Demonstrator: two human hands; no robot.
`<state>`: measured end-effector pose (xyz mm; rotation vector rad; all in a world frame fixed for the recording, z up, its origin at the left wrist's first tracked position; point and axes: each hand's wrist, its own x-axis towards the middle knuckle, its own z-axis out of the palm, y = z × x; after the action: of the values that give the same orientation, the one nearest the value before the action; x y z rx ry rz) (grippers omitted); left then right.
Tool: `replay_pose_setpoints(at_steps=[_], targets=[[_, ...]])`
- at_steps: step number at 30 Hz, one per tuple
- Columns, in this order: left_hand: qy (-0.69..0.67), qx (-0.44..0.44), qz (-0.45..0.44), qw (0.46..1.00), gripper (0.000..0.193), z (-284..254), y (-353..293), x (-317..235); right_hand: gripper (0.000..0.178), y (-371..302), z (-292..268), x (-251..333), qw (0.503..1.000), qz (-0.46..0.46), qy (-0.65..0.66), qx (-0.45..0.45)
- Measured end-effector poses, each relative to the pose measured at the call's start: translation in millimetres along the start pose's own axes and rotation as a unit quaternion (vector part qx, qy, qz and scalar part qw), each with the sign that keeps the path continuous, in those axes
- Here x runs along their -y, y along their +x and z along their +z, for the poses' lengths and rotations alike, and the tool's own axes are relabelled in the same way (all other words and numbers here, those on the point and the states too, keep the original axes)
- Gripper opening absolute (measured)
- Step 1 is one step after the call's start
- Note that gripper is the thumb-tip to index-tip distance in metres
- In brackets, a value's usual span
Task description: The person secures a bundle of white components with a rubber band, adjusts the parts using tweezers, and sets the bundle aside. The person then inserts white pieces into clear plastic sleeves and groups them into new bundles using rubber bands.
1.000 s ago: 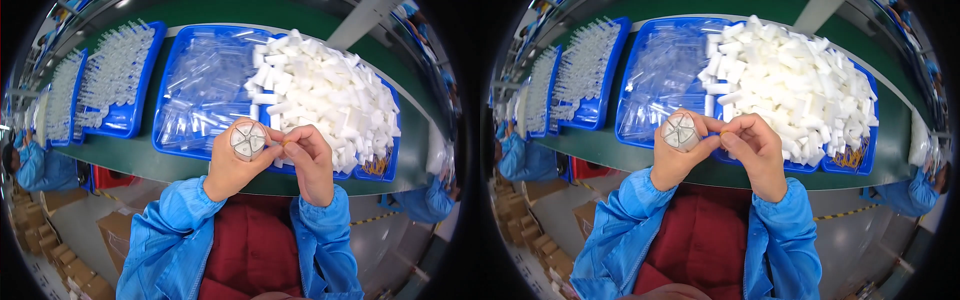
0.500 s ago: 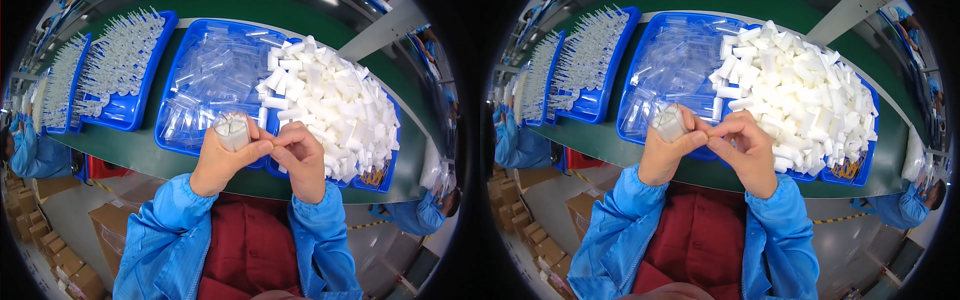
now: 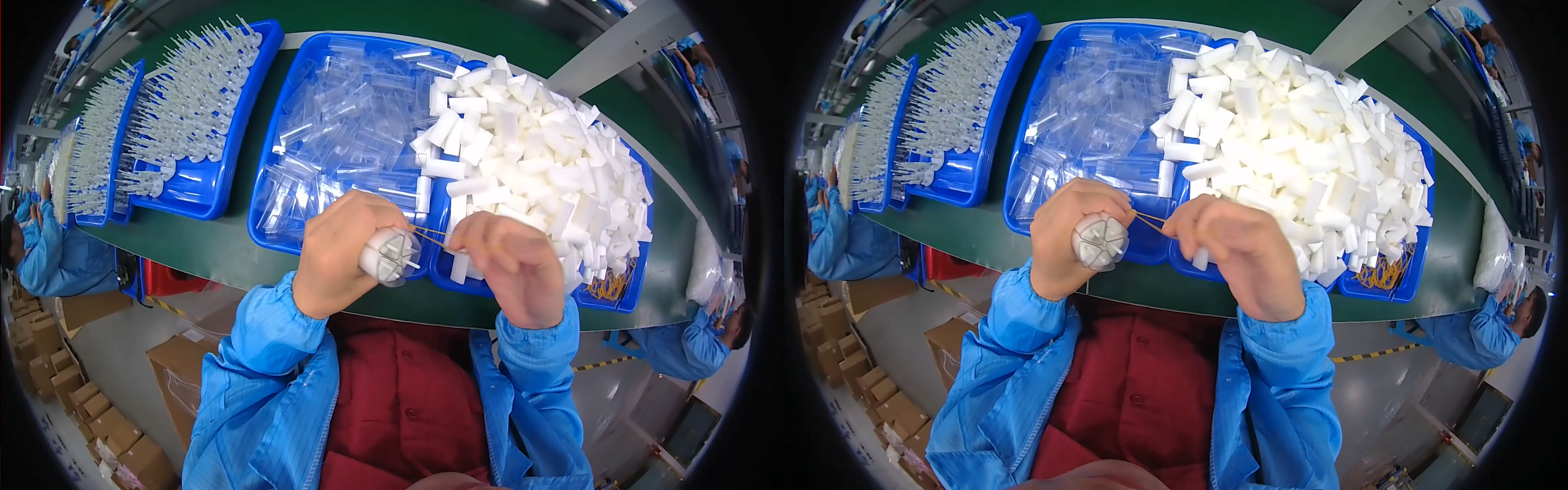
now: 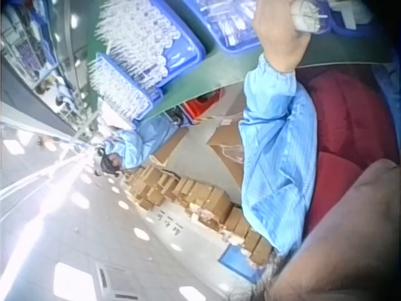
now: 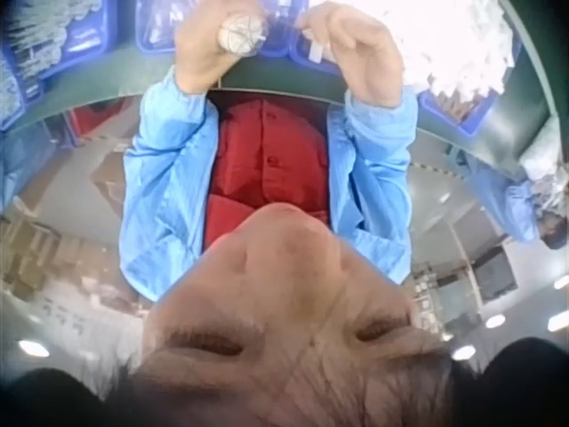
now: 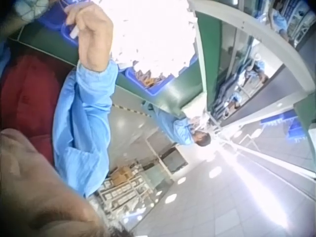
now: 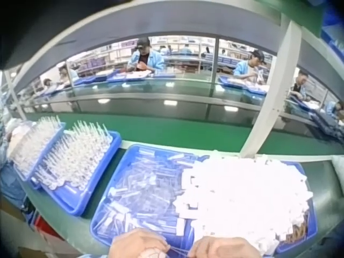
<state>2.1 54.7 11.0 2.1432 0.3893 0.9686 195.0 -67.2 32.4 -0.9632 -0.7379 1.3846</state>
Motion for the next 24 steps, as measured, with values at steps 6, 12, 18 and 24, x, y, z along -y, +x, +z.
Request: replay_pose_setpoints(at_steps=[6, 12, 18, 24], targets=[[-0.34, 0.046, -0.302, 0.889, 0.024, 6, -1, -17, 0.049, -4, 40, 10, 0.975, -0.103, -0.071, -0.184], [-0.055, 0.234, -0.188, 0.952, 0.032, 7, 1, -15, 0.085, 9, 44, 21, 0.709, -0.211, -0.666, 0.096], [-0.279, 0.112, -0.236, 0.924, 0.022, -38, 5, -13, 0.043, -1, 6, 31, 0.668, -0.195, -0.718, 0.02], [-0.568, -0.148, -0.234, 0.775, 0.024, -17, -2, -18, 0.042, -6, 26, 18, 0.927, -0.189, 0.323, -0.011]])
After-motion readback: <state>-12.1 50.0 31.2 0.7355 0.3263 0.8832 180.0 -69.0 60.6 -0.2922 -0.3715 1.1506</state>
